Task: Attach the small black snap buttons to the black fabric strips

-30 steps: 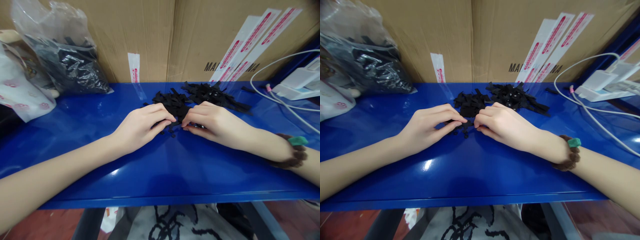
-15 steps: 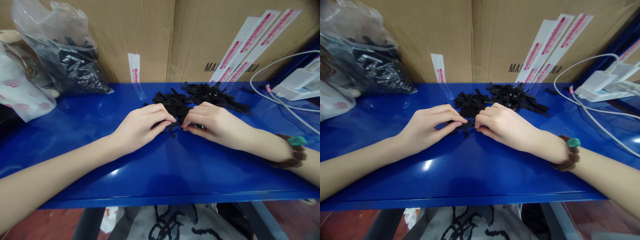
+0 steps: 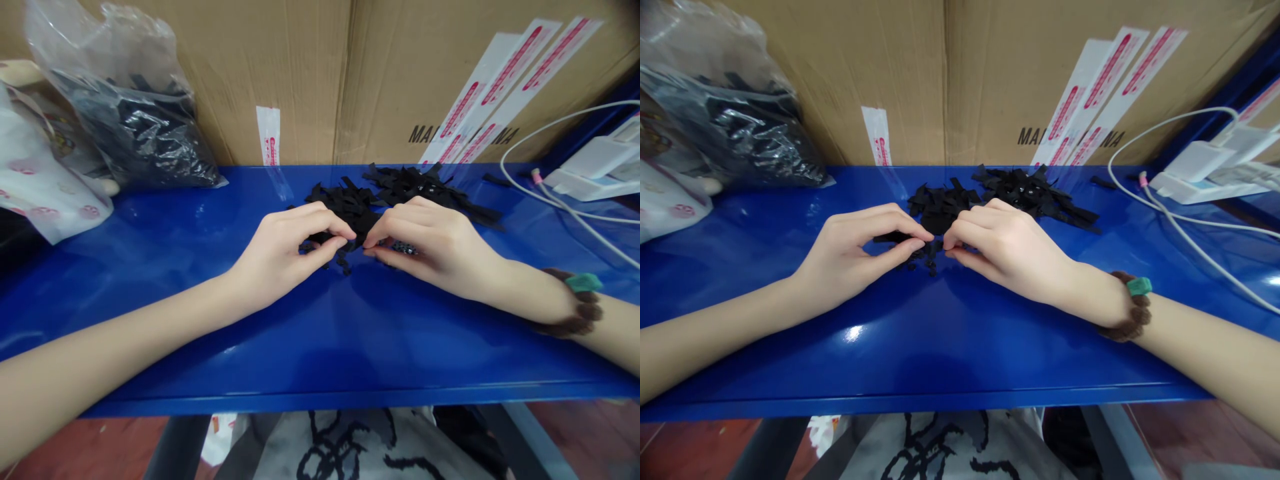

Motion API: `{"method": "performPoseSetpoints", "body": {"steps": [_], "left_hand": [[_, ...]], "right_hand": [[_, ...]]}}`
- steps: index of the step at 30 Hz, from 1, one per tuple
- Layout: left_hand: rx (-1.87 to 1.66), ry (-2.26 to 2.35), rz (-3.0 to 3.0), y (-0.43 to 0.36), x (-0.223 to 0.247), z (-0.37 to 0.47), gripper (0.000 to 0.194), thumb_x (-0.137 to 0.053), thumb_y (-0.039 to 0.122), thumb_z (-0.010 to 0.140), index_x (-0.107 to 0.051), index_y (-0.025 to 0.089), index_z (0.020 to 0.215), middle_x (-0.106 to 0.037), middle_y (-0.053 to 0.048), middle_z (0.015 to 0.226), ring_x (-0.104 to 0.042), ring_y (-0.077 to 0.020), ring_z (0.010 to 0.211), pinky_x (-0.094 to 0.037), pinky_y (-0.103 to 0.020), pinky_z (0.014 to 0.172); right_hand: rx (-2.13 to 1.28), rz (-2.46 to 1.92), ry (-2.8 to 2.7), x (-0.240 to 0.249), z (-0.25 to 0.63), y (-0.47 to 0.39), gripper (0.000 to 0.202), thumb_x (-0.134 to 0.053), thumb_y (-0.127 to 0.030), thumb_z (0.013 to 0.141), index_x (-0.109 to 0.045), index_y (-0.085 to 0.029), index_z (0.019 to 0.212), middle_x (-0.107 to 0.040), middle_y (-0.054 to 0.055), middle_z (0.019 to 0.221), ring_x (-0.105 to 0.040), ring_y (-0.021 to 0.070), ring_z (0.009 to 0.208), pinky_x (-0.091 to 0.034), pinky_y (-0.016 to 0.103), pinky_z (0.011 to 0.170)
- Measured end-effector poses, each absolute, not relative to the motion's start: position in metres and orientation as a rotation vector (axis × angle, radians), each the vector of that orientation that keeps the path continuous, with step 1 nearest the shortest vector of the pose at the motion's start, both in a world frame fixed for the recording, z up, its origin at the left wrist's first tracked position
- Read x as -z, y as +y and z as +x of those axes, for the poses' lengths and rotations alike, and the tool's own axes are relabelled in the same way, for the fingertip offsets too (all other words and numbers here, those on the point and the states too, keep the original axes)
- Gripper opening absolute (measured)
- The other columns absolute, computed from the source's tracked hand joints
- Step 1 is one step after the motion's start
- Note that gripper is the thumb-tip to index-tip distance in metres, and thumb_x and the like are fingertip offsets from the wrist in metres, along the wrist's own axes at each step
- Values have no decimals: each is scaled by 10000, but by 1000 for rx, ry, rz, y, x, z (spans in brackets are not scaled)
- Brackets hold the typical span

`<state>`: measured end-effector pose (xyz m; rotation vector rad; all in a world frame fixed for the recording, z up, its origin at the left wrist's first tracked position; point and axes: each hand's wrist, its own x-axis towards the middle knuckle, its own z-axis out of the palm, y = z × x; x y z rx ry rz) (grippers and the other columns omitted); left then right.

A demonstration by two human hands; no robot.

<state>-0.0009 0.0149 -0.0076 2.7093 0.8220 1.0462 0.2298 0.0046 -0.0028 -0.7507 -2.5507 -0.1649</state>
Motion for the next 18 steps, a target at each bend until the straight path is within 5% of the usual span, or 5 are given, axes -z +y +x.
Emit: {"method": "performPoseSetpoints", "body": {"steps": [18], "left_hand": [[-1057, 765, 2453, 6, 5, 6, 87, -663, 100, 826, -672, 142, 902, -729, 60, 856, -660, -4, 753, -478, -51, 752]], "right_hand": [[113, -804, -2366, 7, 223, 3, 33, -577, -187, 887, -594, -184, 858, -584, 13, 806, -546, 124, 701, -420, 282, 662]]}}
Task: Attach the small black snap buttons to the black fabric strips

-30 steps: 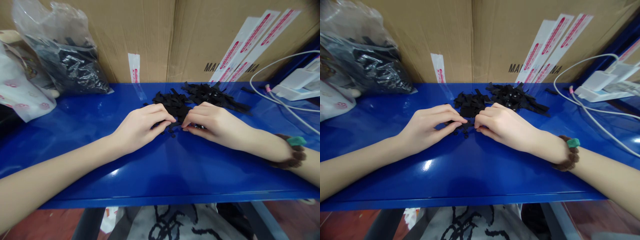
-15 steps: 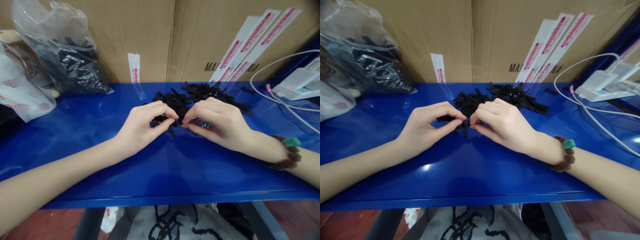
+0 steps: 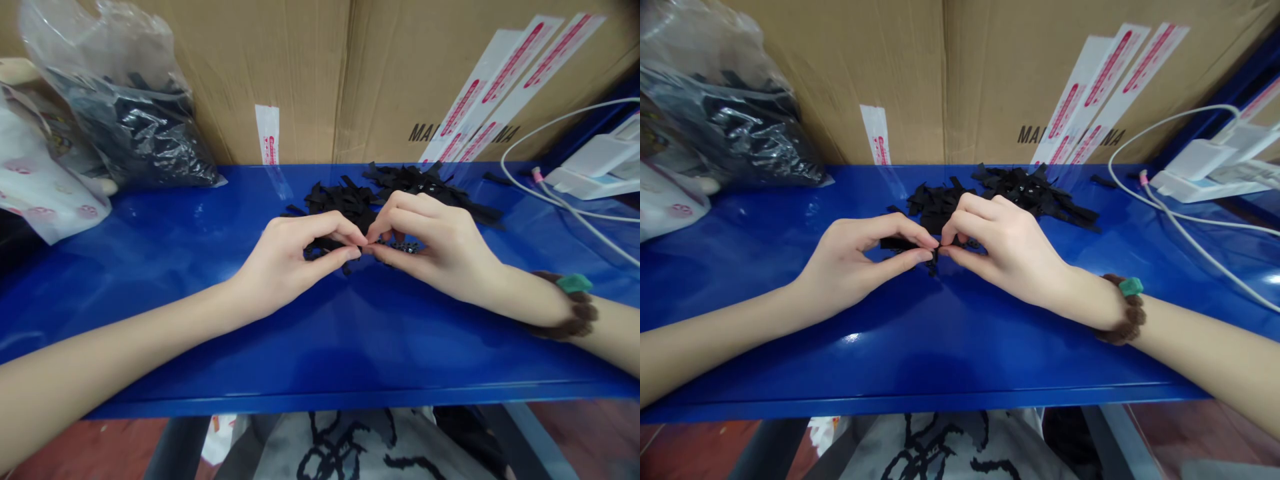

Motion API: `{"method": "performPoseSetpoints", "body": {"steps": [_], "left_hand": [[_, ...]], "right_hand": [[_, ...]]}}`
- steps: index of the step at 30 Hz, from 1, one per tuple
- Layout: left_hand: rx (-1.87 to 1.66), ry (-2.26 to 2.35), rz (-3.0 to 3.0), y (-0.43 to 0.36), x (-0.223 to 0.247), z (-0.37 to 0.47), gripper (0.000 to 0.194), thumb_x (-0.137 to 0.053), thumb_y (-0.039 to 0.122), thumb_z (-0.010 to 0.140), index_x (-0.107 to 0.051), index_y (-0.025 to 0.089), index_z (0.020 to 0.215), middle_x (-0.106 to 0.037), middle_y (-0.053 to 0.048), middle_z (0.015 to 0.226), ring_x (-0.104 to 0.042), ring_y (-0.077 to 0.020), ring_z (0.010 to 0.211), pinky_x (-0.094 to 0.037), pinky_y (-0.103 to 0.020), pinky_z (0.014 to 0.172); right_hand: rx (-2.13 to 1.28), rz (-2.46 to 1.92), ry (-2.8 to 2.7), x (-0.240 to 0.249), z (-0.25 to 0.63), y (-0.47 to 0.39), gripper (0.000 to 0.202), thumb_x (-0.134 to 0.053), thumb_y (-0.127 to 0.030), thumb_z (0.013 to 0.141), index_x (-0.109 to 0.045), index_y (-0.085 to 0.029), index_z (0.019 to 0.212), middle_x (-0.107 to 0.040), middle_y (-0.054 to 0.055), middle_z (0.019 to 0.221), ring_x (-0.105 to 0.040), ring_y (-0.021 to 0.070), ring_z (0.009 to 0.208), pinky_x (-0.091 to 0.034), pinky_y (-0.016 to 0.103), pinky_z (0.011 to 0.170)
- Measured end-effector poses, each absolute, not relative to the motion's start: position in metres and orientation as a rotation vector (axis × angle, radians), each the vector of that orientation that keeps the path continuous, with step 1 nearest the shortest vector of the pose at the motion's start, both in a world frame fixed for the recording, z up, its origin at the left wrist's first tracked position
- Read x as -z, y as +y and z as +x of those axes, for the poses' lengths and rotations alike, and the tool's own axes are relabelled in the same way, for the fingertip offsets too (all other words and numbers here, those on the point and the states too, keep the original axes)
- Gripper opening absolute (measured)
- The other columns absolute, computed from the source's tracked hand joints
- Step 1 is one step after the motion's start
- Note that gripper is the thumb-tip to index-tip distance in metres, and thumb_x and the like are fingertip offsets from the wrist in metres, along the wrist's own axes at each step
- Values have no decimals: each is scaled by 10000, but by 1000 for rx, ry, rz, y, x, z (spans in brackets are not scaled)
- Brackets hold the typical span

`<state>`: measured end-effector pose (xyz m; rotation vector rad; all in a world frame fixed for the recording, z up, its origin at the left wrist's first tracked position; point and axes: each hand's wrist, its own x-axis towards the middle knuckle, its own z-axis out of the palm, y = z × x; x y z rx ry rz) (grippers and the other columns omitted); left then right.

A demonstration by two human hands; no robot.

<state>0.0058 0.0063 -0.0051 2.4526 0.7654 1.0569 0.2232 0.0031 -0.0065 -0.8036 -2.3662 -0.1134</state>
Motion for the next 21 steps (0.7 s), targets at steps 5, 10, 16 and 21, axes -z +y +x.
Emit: {"method": "performPoseSetpoints", "body": {"steps": [5, 10, 16, 21], "left_hand": [[-1110, 804, 2551, 9, 6, 5, 65, -667, 107, 826, -673, 134, 884, -718, 46, 830, -652, -17, 762, -477, -73, 748], [-1104, 782, 2580, 8, 7, 6, 67, -655, 88, 826, -664, 137, 871, -713, 46, 830, -650, -27, 755, -486, -90, 739], [-1084, 759, 2551, 4, 6, 5, 82, -649, 93, 838, -654, 143, 903, -718, 65, 849, -647, 1, 772, -464, -44, 764], [-1073, 777, 2500, 6, 6, 6, 75, -648, 100, 843, -651, 144, 903, -724, 72, 826, -656, 10, 758, -464, -25, 754]], "right_hand": [[145, -697, -2352, 5, 224, 1, 20, -609, -192, 876, -604, -176, 886, -602, 7, 791, -551, 119, 706, -398, 285, 661], [195, -636, -2430, 5, 221, -3, 60, -597, -228, 896, -614, -171, 889, -618, 20, 828, -565, 123, 734, -386, 294, 680], [213, -656, -2452, 6, 221, -3, 101, -569, -250, 916, -617, -170, 878, -621, 27, 840, -552, 122, 728, -378, 297, 683], [192, -673, -2453, 6, 222, -2, 109, -570, -253, 916, -626, -168, 876, -619, 24, 822, -550, 119, 721, -372, 294, 674]]}}
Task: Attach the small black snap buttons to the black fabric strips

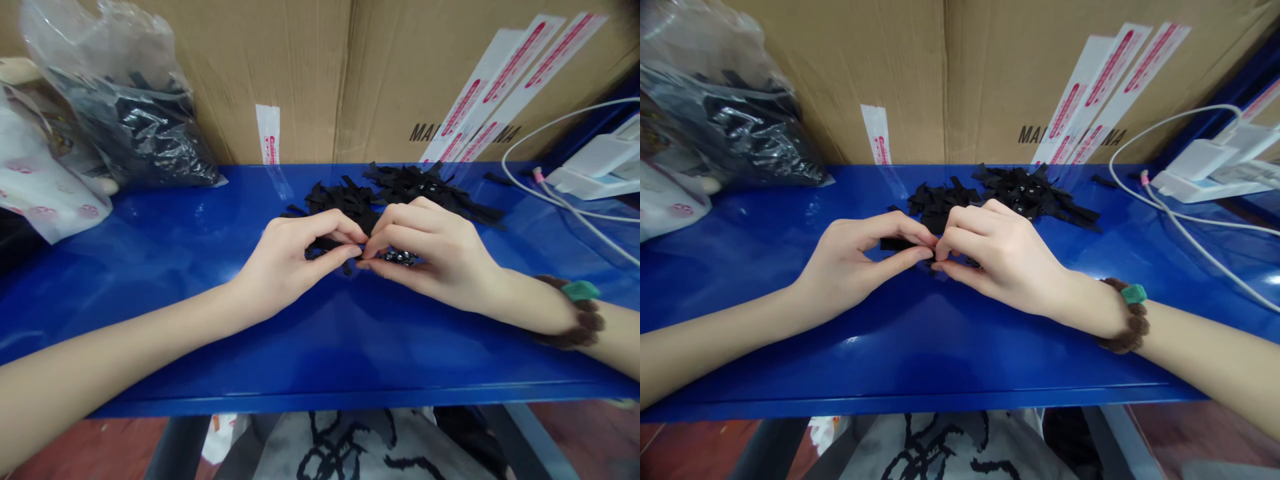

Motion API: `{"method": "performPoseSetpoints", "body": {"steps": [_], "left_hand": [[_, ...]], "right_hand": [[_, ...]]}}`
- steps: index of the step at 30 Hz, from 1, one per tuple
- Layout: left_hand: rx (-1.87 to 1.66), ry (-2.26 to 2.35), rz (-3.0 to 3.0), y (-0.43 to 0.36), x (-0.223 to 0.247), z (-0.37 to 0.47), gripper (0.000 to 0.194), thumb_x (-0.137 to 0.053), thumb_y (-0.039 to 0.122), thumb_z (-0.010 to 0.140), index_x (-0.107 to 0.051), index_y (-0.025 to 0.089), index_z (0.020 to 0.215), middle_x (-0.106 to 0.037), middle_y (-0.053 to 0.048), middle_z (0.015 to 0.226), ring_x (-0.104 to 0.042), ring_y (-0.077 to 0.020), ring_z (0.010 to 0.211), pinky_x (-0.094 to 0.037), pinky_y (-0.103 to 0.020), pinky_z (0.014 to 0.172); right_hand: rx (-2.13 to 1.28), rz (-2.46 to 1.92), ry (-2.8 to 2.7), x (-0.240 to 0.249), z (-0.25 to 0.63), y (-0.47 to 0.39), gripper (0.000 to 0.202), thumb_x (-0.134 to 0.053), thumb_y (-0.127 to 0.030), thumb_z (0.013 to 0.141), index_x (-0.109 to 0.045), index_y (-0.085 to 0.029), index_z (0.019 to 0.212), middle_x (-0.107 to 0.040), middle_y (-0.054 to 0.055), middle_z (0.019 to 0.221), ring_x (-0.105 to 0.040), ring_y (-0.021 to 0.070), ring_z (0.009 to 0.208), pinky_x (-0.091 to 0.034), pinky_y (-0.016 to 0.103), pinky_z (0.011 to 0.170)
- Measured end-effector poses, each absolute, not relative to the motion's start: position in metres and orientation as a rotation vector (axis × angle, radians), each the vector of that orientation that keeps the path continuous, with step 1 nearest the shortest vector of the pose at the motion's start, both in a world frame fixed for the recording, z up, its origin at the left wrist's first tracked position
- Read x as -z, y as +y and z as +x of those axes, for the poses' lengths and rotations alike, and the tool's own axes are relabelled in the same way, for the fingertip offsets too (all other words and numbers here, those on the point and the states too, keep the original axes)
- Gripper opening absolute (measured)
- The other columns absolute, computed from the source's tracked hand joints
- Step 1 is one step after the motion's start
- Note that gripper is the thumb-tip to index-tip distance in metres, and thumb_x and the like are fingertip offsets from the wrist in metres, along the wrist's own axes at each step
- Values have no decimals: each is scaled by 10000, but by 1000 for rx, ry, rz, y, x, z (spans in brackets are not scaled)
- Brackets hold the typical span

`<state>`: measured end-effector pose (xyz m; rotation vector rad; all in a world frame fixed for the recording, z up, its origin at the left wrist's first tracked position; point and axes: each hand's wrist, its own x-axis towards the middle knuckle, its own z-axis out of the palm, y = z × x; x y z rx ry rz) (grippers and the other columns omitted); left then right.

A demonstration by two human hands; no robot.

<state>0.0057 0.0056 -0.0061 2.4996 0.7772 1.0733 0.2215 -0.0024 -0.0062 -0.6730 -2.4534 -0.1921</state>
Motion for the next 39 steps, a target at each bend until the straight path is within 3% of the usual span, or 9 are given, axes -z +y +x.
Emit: {"method": "performPoseSetpoints", "body": {"steps": [8, 14, 19, 26, 30, 35, 39], "left_hand": [[-1034, 788, 2420, 4, 5, 6, 108, -621, 95, 858, -642, 158, 943, -730, 62, 876, -676, -11, 794, -500, -54, 773], [-962, 782, 2305, 1, 4, 7, 162, -586, 159, 892, -580, 142, 1053, -732, 36, 909, -693, -47, 841, -530, -108, 816], [-966, 844, 2307, 1, 5, 5, 306, -595, 238, 898, -518, 167, 1185, -741, 23, 970, -704, -90, 879, -534, -163, 812], [-918, 830, 2320, 4, 5, 4, 264, -542, 261, 931, -520, 171, 1178, -737, 1, 1003, -704, -95, 854, -528, -193, 823], [-793, 851, 2586, 8, 2, -2, 211, -539, 273, 929, -578, 177, 1113, -704, -1, 979, -668, -104, 864, -524, -202, 781], [-573, 724, 3181, 19, -2, -14, 277, -531, 353, 925, -625, 148, 1085, -679, -62, 1043, -598, -212, 1022, -500, -340, 895], [-353, 692, 3336, 26, -4, -19, 323, -472, 379, 950, -654, 146, 1079, -674, -84, 1080, -587, -238, 1056, -478, -379, 934]], "right_hand": [[181, -696, -2426, 6, 220, -3, 70, -579, -230, 906, -620, -181, 877, -615, 18, 820, -561, 126, 737, -381, 293, 677], [248, -761, -2392, 8, 221, -1, 80, -578, -212, 894, -587, -168, 961, -621, 50, 947, -578, 156, 853, -401, 302, 720], [356, -761, -2426, 9, 224, 2, 77, -540, -228, 921, -578, -186, 974, -648, 16, 879, -568, 156, 804, -364, 323, 713], [398, -750, -2456, 7, 223, 2, 95, -511, -228, 937, -595, -190, 914, -645, 25, 857, -542, 157, 781, -345, 327, 708], [416, -727, -2467, 7, 223, 3, 90, -520, -210, 926, -599, -177, 898, -654, 36, 900, -546, 160, 802, -349, 330, 715], [421, -722, -2476, 8, 226, 3, 95, -508, -216, 933, -595, -184, 913, -669, 36, 916, -558, 161, 812, -370, 329, 730], [433, -694, -2475, 5, 226, 2, 91, -507, -220, 935, -592, -189, 924, -687, 43, 960, -580, 165, 830, -391, 337, 735]]}}
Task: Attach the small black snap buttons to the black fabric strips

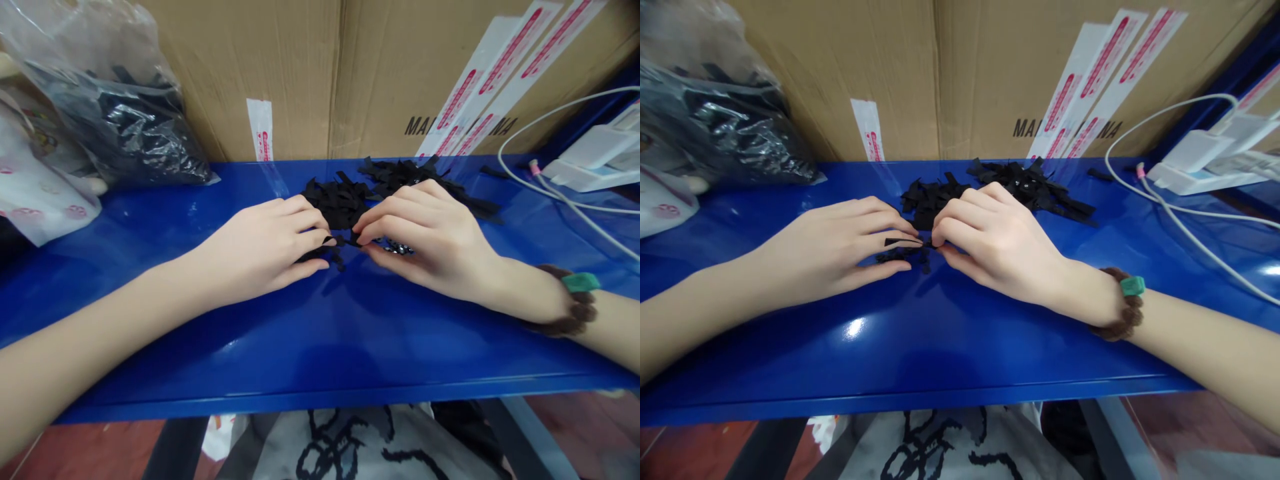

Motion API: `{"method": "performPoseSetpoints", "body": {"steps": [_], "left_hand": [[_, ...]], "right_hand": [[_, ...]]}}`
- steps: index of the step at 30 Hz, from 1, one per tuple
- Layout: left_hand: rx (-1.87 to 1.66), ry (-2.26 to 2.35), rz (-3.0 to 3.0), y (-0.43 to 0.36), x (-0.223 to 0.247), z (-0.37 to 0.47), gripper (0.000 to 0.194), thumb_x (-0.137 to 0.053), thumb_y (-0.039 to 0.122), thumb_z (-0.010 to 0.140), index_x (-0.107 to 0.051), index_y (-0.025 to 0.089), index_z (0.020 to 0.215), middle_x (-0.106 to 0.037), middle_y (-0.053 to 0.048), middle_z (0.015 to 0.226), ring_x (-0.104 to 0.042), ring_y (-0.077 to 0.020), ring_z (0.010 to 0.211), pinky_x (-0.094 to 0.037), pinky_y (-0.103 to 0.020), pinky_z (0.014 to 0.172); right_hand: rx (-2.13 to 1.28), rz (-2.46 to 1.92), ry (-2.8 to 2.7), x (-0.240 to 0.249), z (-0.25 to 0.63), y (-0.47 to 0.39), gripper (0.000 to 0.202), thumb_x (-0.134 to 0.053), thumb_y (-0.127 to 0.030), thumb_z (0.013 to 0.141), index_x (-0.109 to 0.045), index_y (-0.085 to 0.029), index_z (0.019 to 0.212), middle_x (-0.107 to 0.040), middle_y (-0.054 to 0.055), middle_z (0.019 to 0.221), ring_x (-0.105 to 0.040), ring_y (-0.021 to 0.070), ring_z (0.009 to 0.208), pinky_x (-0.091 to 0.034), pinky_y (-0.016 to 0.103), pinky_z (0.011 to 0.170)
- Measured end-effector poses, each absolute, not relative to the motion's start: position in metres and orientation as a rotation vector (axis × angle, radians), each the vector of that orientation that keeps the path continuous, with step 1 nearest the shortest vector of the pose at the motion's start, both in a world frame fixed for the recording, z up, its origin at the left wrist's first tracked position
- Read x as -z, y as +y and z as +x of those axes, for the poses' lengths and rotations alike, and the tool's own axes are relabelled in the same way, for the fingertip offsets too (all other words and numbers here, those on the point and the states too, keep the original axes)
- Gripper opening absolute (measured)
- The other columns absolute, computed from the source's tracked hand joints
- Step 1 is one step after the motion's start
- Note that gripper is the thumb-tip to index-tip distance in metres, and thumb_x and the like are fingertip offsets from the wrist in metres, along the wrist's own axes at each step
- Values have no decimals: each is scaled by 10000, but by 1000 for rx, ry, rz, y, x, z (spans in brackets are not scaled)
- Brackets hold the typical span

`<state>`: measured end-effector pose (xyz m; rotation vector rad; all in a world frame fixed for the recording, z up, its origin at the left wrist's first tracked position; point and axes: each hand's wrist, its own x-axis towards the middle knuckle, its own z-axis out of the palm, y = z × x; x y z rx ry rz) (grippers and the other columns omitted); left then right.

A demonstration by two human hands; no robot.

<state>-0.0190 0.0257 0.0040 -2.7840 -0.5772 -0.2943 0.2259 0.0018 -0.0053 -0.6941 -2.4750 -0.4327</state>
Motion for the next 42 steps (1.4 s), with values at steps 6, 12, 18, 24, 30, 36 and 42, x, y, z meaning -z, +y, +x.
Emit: {"method": "performPoseSetpoints", "body": {"steps": [6, 12, 18, 24, 30, 36, 42], "left_hand": [[173, -668, -2815, 28, -1, -16, 323, -363, 299, 993, -662, 193, 1055, -673, -60, 1032, -601, -211, 967, -480, -343, 856], [312, -662, -2877, 28, 3, -14, 327, -348, 270, 999, -659, 174, 1023, -661, -51, 981, -594, -175, 901, -472, -300, 825], [471, -673, -2919, 29, 6, -17, 220, -424, 204, 973, -625, 168, 1055, -646, -36, 1017, -599, -162, 937, -471, -273, 820], [515, -714, -2906, 31, 8, -17, 216, -415, 204, 976, -615, 184, 1054, -635, -31, 1030, -609, -148, 929, -480, -257, 800], [467, -777, -2834, 29, 7, -15, 261, -360, 225, 991, -608, 172, 1054, -599, -52, 1000, -587, -145, 835, -490, -261, 731], [475, -847, -2817, 27, 6, -13, 239, -369, 103, 950, -573, 156, 1063, -582, -45, 983, -565, -134, 756, -465, -238, 660], [706, -887, -2812, 24, 4, -12, 193, -396, 172, 975, -575, 169, 1048, -632, -20, 940, -591, -127, 795, -449, -230, 710]], "right_hand": [[513, -518, -2527, 2, 222, -2, 120, -475, -213, 960, -575, -178, 904, -701, 31, 888, -609, 147, 809, -414, 352, 759], [527, -478, -2550, 3, 225, -1, 131, -474, -197, 961, -596, -165, 997, -713, 35, 922, -609, 148, 844, -426, 357, 762], [557, -475, -2559, 3, 227, 0, 152, -464, -198, 970, -611, -171, 995, -720, 31, 964, -604, 142, 843, -429, 342, 784], [587, -500, -2592, 4, 228, 1, 217, -413, -223, 993, -625, -176, 982, -711, 24, 917, -601, 139, 825, -425, 339, 760], [580, -483, -2618, 6, 228, 3, 229, -405, -235, 996, -623, -163, 991, -705, 32, 909, -609, 140, 852, -424, 340, 777], [588, -465, -2620, 6, 226, 3, 238, -405, -233, 997, -631, -155, 995, -706, 40, 897, -623, 141, 848, -428, 335, 760], [613, -456, -2640, 6, 225, 2, 277, -371, -227, 1006, -641, -166, 992, -701, 32, 891, -603, 138, 833, -424, 334, 758]]}}
